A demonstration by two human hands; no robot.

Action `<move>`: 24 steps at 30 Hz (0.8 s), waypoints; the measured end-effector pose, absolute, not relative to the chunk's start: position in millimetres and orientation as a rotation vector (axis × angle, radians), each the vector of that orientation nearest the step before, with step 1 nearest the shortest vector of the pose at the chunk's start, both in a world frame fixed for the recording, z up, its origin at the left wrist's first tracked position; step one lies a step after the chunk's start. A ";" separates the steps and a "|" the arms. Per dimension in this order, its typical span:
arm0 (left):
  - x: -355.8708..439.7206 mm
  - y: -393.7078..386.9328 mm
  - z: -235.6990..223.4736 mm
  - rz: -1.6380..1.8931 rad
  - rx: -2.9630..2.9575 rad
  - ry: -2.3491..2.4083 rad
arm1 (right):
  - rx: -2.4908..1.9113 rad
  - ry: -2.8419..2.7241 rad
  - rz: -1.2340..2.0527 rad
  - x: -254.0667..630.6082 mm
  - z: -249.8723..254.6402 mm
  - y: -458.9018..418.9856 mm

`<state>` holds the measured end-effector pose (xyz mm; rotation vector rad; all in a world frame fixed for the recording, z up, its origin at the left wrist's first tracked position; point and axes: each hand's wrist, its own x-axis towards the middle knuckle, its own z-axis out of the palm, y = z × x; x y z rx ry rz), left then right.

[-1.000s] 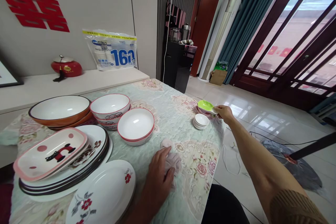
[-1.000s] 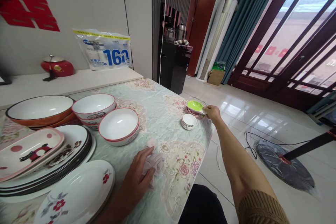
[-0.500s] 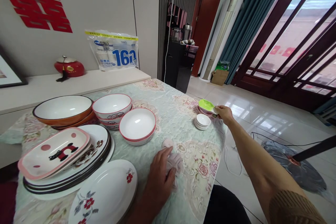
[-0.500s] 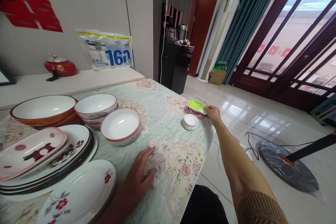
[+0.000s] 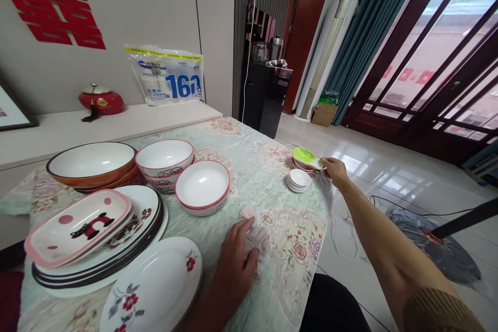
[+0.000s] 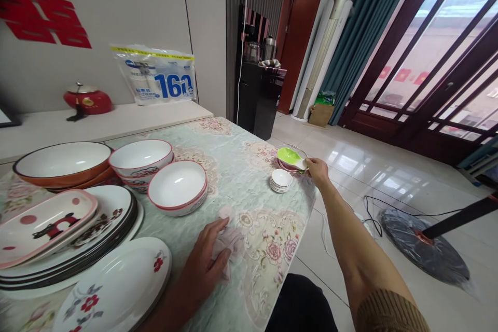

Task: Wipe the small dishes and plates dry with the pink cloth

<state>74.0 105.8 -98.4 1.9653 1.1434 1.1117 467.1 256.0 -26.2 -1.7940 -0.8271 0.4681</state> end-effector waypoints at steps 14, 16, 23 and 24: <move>75.5 106.7 -93.6 1.119 1.949 1.148 | -1.548 -0.785 0.107 430.3 -4.8 212.2; 75.7 107.4 -91.8 1.136 1.926 1.139 | -1.434 -0.987 0.148 396.1 -0.1 195.9; 71.2 108.5 -79.5 1.302 1.795 1.101 | -1.284 -1.914 0.737 258.4 1.1 140.6; 69.8 108.4 -78.1 1.329 1.787 1.105 | -1.247 -1.977 0.771 245.4 -0.1 137.4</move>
